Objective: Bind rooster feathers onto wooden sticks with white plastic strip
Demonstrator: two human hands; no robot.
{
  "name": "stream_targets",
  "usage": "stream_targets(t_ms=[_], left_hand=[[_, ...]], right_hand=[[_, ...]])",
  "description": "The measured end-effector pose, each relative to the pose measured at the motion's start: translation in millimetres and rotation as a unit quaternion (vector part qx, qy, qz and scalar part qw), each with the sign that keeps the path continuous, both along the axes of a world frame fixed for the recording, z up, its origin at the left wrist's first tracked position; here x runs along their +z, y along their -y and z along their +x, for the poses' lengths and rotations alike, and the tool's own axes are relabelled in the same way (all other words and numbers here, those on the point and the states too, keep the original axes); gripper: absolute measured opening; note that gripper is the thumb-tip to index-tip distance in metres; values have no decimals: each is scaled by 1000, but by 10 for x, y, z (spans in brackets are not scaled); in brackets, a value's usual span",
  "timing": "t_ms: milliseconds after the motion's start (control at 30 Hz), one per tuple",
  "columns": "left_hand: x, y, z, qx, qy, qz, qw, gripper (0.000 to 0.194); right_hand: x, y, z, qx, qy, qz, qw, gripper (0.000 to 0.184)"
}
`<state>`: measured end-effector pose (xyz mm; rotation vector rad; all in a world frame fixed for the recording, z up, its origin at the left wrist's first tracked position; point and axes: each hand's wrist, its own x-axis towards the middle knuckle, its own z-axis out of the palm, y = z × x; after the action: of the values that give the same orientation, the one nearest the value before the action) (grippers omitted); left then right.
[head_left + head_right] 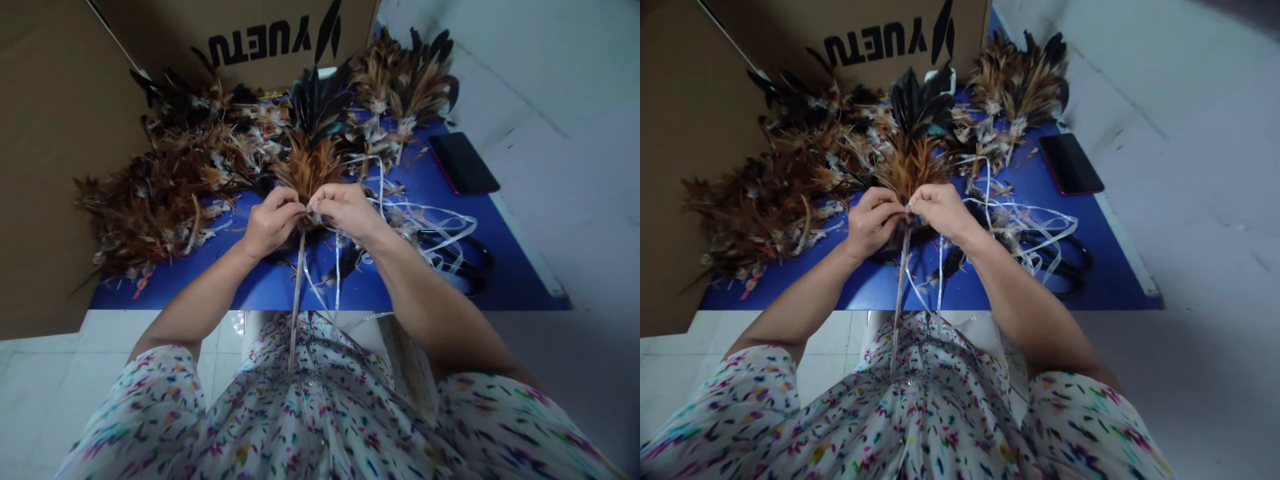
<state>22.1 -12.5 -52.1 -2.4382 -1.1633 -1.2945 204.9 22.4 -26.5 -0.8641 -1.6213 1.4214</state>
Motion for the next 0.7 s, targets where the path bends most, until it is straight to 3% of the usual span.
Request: stream_targets(t_ms=[333,467,633,700], left_hand=[[7,-59,-33,-91,-6,-52,995,15],[-29,-75,-18,-93,50,-131,986,23],[-75,-85,33,-101,178,-316,926,31],[-72,-92,51,-110,209,-358,903,34]], right_hand=[[66,-30,47,17,47,-27,998,8],[20,-75,60,21,74,-30,997,9],[-32,-132,92,21,112,-7,993,9],[-30,-147,110,26,117,12,993,10]])
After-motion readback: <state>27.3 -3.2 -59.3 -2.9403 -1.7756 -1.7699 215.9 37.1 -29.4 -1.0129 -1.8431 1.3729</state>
